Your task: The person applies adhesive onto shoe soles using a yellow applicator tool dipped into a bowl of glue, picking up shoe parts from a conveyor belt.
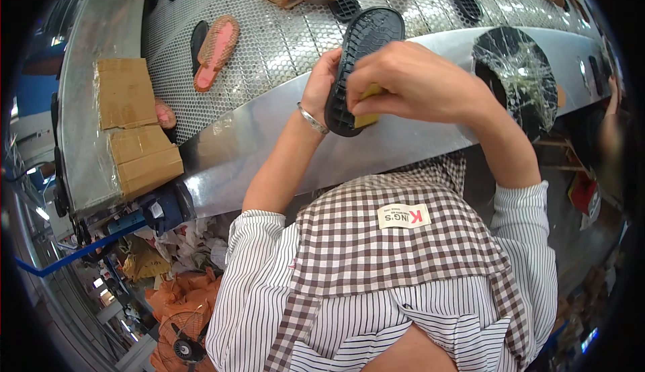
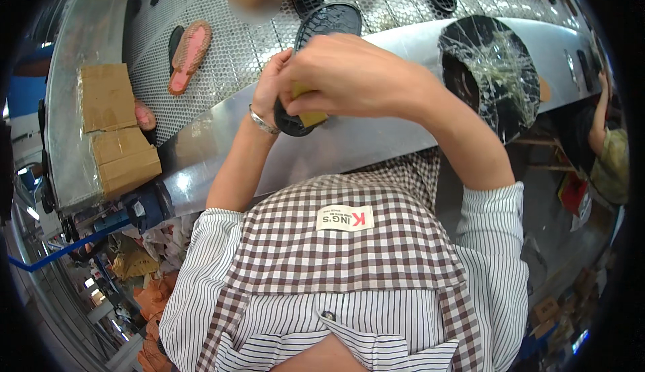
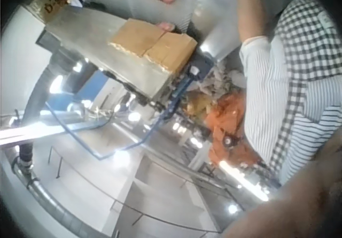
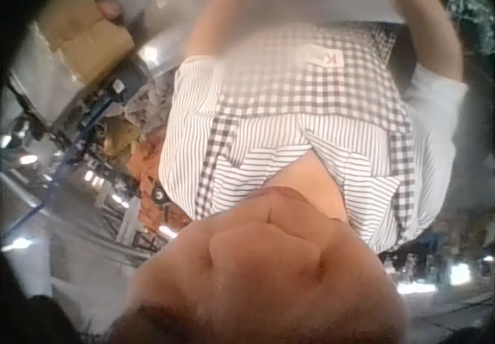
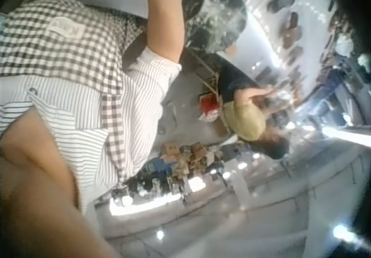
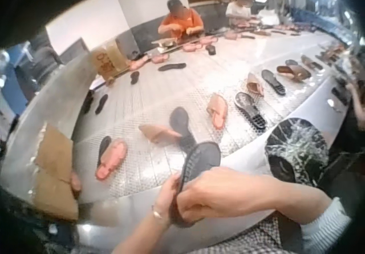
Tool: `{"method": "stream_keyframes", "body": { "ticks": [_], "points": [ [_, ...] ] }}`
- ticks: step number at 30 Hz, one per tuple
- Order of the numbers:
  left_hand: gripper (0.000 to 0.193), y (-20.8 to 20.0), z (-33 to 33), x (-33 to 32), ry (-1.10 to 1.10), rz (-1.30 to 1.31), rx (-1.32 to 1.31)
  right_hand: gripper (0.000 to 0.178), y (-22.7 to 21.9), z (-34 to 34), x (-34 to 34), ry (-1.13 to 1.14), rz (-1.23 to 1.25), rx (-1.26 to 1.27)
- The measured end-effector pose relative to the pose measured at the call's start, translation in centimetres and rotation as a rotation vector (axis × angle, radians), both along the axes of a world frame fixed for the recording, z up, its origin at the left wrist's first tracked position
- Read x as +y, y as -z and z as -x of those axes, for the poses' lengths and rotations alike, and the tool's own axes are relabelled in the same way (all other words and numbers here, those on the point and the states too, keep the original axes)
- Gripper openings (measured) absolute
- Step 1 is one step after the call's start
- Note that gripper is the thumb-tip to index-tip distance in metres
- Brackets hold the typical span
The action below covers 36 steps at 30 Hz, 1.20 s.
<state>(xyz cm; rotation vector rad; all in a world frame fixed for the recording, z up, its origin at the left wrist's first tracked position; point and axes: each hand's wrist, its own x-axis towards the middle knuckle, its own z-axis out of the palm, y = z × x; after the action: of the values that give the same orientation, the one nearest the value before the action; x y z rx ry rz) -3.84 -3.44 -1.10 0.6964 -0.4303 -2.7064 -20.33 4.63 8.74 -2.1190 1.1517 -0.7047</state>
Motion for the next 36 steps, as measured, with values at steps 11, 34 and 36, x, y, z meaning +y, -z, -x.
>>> {"method": "stream_keyframes", "body": {
  "ticks": [11,34,36],
  "points": [
    [0.033,0.3,-1.8,0.9,0.092,0.525,0.041,0.014,-2.7,-2.8,-2.2,-0.298,0.117,0.213],
    [0.057,-1.0,-7.1,-2.1,-0.08,0.493,-0.033,0.012,5.1,10.7,14.5,1.144,0.183,0.039],
    [0.058,-1.0,-6.2,-1.7,-0.104,0.558,-0.105,0.013,6.0,10.6,15.6,1.199,0.148,0.033]
  ]
}}
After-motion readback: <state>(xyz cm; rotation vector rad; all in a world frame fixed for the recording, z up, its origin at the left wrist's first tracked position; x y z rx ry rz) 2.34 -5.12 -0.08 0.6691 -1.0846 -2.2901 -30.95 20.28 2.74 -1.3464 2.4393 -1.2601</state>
